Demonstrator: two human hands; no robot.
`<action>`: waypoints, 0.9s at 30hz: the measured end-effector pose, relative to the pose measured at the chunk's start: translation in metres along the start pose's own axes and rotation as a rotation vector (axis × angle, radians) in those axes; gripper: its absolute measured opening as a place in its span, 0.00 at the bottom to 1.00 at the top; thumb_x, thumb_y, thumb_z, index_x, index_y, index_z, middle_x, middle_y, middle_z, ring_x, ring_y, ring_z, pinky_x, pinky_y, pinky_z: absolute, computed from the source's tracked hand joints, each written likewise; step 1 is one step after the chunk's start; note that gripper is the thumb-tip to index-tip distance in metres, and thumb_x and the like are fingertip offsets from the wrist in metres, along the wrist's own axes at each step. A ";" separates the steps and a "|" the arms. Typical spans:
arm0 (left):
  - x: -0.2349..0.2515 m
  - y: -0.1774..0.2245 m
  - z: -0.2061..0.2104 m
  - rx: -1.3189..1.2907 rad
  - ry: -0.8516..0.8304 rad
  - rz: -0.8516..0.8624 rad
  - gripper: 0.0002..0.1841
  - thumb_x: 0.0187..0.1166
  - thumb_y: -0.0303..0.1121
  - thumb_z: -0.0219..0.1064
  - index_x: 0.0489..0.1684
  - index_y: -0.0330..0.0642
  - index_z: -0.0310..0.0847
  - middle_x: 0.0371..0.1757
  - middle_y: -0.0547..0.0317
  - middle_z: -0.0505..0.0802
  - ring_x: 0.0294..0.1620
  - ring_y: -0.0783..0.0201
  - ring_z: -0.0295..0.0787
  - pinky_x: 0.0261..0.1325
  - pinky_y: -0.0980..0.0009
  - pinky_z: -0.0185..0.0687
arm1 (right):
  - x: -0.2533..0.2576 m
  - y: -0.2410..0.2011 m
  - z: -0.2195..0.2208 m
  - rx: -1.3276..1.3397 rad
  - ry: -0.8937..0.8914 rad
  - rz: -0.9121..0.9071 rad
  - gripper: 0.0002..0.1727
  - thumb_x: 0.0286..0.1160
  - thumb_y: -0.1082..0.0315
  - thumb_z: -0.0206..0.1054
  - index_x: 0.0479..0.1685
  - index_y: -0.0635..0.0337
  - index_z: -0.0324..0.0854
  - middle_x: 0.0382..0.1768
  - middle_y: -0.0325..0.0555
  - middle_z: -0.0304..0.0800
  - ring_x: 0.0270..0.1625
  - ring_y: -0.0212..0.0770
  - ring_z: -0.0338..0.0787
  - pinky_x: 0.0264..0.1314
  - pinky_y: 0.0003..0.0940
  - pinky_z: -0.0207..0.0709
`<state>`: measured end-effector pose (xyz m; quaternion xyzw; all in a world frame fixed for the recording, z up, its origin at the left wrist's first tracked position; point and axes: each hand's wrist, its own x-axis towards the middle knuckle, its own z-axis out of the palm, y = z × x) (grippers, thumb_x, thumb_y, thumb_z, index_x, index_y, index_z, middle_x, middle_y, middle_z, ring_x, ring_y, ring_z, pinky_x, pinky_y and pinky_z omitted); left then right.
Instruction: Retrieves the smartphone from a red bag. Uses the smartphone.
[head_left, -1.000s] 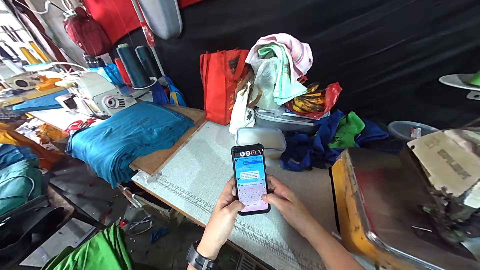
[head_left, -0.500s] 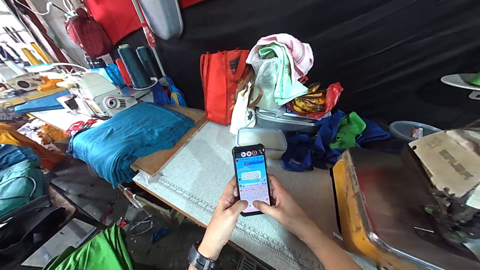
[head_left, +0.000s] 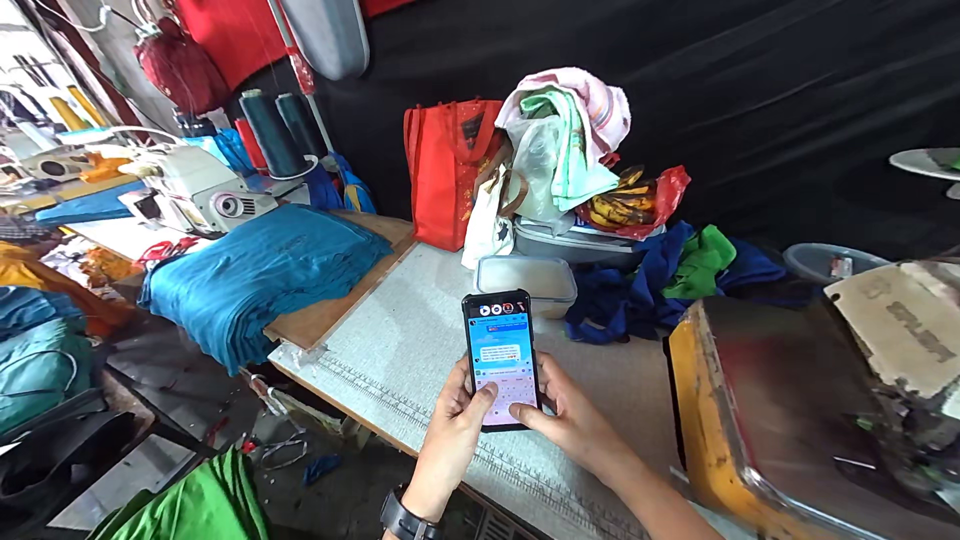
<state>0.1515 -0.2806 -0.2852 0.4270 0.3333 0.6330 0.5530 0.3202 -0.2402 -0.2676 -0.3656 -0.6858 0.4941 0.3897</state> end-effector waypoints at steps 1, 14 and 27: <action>0.000 0.000 0.001 0.003 0.016 -0.002 0.22 0.87 0.24 0.54 0.79 0.33 0.64 0.58 0.46 0.91 0.58 0.58 0.93 0.66 0.59 0.88 | 0.000 0.000 0.000 -0.005 -0.003 -0.013 0.35 0.64 0.65 0.71 0.76 0.60 0.66 0.56 0.39 0.92 0.59 0.29 0.92 0.64 0.27 0.86; 0.000 0.001 -0.002 -0.073 -0.011 -0.023 0.28 0.75 0.20 0.50 0.79 0.33 0.64 0.59 0.46 0.91 0.58 0.59 0.92 0.65 0.59 0.87 | 0.001 0.001 -0.006 0.034 -0.029 0.035 0.32 0.66 0.72 0.62 0.77 0.59 0.68 0.57 0.42 0.92 0.58 0.33 0.93 0.63 0.31 0.87; 0.000 0.001 -0.002 -0.057 -0.024 -0.018 0.29 0.75 0.20 0.50 0.81 0.33 0.62 0.61 0.46 0.90 0.59 0.59 0.91 0.66 0.58 0.86 | 0.004 0.002 -0.015 0.034 -0.052 0.077 0.31 0.68 0.72 0.54 0.77 0.57 0.72 0.55 0.41 0.93 0.58 0.31 0.91 0.63 0.31 0.84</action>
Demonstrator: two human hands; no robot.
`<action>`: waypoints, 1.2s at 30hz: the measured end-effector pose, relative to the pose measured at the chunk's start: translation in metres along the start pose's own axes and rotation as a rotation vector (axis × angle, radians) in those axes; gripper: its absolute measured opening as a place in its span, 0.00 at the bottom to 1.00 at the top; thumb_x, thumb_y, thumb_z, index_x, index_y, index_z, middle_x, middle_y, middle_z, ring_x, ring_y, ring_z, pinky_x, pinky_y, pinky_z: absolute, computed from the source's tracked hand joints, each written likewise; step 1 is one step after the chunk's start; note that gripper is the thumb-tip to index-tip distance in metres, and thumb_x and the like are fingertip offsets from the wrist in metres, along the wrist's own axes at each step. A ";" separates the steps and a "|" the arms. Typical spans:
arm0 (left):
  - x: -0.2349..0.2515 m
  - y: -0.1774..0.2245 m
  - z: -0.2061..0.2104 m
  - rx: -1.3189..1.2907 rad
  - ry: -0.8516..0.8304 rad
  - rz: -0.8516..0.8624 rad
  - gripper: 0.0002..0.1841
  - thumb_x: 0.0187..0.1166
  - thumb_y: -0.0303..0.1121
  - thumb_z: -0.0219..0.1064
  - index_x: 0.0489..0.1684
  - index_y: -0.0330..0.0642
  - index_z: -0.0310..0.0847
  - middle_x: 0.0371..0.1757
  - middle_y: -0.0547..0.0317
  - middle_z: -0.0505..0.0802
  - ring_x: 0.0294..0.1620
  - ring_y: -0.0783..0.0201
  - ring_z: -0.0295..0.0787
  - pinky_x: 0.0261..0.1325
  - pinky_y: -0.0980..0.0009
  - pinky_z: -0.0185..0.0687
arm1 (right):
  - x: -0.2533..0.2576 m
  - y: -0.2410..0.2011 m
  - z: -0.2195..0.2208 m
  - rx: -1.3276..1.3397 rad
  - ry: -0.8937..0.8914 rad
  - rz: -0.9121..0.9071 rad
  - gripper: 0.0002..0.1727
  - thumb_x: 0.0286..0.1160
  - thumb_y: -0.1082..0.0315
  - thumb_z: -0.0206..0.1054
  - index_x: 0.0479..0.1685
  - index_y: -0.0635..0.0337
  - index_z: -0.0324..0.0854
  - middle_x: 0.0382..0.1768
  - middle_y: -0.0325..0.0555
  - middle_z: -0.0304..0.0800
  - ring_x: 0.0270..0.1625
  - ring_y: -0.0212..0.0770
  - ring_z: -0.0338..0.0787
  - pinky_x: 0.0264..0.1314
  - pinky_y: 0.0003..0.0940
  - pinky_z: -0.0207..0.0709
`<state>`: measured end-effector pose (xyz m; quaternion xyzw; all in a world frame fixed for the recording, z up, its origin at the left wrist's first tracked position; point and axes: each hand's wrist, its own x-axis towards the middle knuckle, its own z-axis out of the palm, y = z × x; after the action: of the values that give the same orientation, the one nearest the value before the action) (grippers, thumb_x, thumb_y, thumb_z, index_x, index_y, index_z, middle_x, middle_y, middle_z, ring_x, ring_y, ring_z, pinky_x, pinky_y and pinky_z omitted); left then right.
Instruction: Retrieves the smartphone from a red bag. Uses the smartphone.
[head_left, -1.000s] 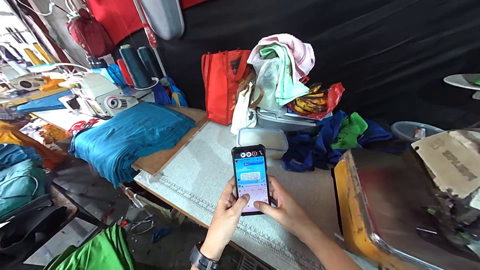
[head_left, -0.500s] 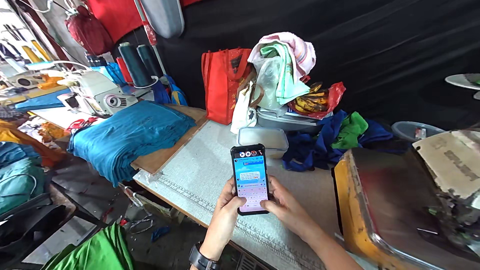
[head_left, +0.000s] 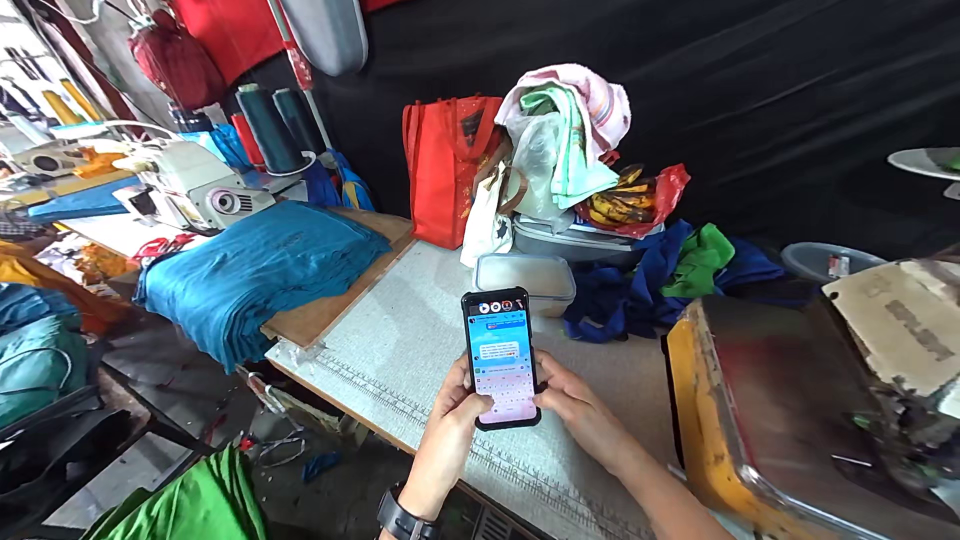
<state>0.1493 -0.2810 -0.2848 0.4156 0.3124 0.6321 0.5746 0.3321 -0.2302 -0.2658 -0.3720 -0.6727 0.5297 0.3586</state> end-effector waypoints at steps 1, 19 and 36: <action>0.000 0.000 0.000 0.000 -0.001 0.002 0.29 0.75 0.20 0.50 0.81 0.33 0.62 0.60 0.47 0.90 0.59 0.59 0.91 0.66 0.58 0.86 | 0.001 0.000 -0.001 0.013 -0.013 0.002 0.31 0.68 0.73 0.54 0.77 0.57 0.72 0.55 0.41 0.93 0.58 0.31 0.91 0.63 0.31 0.84; 0.001 -0.001 -0.002 0.004 -0.011 -0.003 0.30 0.73 0.19 0.52 0.82 0.32 0.61 0.60 0.45 0.90 0.59 0.57 0.92 0.67 0.57 0.86 | 0.001 0.001 -0.001 0.033 -0.029 -0.009 0.31 0.68 0.73 0.58 0.78 0.58 0.70 0.57 0.43 0.93 0.57 0.33 0.93 0.61 0.31 0.86; 0.004 -0.002 -0.002 0.004 -0.023 0.024 0.31 0.73 0.18 0.51 0.82 0.29 0.58 0.62 0.46 0.90 0.60 0.58 0.91 0.66 0.57 0.87 | 0.001 -0.003 0.001 0.065 -0.036 -0.004 0.32 0.66 0.74 0.57 0.77 0.62 0.68 0.57 0.44 0.92 0.57 0.33 0.92 0.62 0.32 0.86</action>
<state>0.1481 -0.2771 -0.2866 0.4279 0.3020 0.6335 0.5696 0.3307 -0.2303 -0.2634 -0.3491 -0.6622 0.5572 0.3594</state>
